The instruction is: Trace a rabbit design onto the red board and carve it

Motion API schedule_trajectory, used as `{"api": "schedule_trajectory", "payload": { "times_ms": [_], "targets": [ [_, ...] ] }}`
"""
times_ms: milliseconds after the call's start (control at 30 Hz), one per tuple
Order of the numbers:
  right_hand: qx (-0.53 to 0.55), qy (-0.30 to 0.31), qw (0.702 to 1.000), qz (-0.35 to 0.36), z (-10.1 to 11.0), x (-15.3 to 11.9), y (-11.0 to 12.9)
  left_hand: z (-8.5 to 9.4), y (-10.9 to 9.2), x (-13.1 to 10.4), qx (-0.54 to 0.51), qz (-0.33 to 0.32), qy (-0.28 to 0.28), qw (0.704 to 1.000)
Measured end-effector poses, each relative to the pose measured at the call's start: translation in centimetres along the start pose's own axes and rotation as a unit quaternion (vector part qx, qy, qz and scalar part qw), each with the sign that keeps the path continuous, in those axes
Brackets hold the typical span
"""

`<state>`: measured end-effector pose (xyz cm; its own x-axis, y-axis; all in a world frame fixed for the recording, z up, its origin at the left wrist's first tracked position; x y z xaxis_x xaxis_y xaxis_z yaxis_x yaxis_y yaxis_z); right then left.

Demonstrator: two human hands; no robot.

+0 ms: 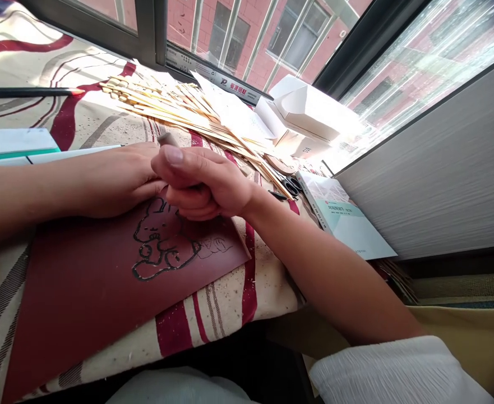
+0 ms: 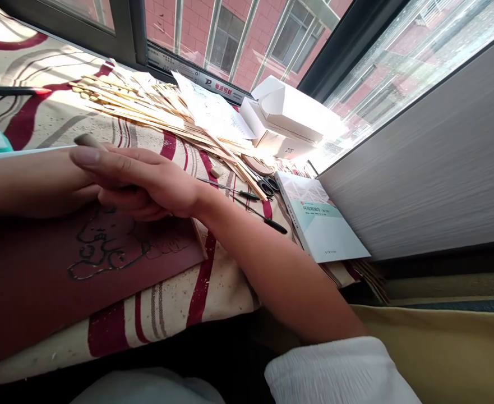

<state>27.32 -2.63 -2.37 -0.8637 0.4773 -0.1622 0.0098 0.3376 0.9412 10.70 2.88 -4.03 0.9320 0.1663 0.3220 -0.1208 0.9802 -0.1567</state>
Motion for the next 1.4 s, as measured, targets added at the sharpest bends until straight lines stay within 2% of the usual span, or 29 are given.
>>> {"api": "schedule_trajectory", "payload": {
  "times_ms": [100, 200, 267, 333, 500, 600, 733, 900, 1033, 1133, 1233, 1300, 1333, 1400],
  "targets": [
    [-0.003, -0.019, 1.0, -0.013, 0.5, -0.6, 0.4, 0.3, -0.6, 0.0, -0.007, -0.002, 0.005, 1.0],
    [-0.029, -0.065, 0.997, -0.02, 1.0, -2.4, 1.4, 0.4, -0.7, -0.3, 0.01, 0.008, 0.012, 1.0],
    [-0.027, -0.13, 0.991, 0.026, 1.1, -3.8, 2.3, 0.3, -0.6, -0.5, 0.022, 0.024, 0.023, 0.999],
    [-0.017, -0.167, 0.983, 0.071, 0.7, -4.6, 2.8, 0.2, -0.3, -0.6, 0.026, 0.029, 0.035, 0.999],
    [0.007, -0.242, 0.961, 0.134, -0.9, -3.8, 2.8, 0.1, 0.4, -0.7, 0.042, 0.01, 0.046, 0.998],
    [-0.001, -0.292, 0.945, 0.146, -1.1, -2.9, 2.2, 0.3, 0.5, -0.6, 0.041, 0.009, 0.047, 0.998],
    [-0.011, -0.314, 0.939, 0.137, -1.4, -2.2, 1.7, 0.3, 0.3, -0.5, 0.042, 0.009, 0.055, 0.998],
    [-0.01, -0.34, 0.933, 0.118, -1.9, -2.2, 1.8, 0.0, 0.2, -0.6, 0.041, -0.002, 0.028, 0.999],
    [-0.009, -0.354, 0.924, 0.142, -1.8, -2.3, 1.5, -0.2, 0.1, -0.5, 0.032, 0.003, 0.015, 0.999],
    [-0.024, -0.406, 0.899, 0.16, -1.7, -2.3, 1.2, -0.3, 0.1, -0.5, 0.027, 0.019, 0.017, 0.999],
    [-0.044, -0.478, 0.862, 0.162, -1.9, -2.3, 0.8, -0.5, 0.3, -0.5, 0.028, 0.03, 0.022, 0.999],
    [-0.062, -0.497, 0.852, 0.152, -2.1, -2.2, 0.6, -0.6, 0.4, -0.5, 0.029, 0.029, 0.016, 0.999],
    [-0.07, -0.492, 0.855, 0.148, -2.2, -2.2, 0.5, -0.6, 0.4, -0.4, 0.029, 0.026, 0.015, 0.999],
    [-0.085, -0.444, 0.881, 0.141, -2.3, -2.1, 0.6, -0.5, 0.2, -0.1, 0.027, 0.022, 0.014, 0.999]
  ]
}}
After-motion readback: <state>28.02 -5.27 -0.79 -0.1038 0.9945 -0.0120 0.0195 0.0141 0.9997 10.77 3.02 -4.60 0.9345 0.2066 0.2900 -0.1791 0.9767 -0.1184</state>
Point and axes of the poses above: each hand's wrist, its own x-axis towards the middle knuckle, its own z-axis out of the back of the hand, y = z × x, the point moved 2 cm from there along x, towards the middle knuckle, and after that the axes turned 15 degrees about -z, right-handed, at the moved point
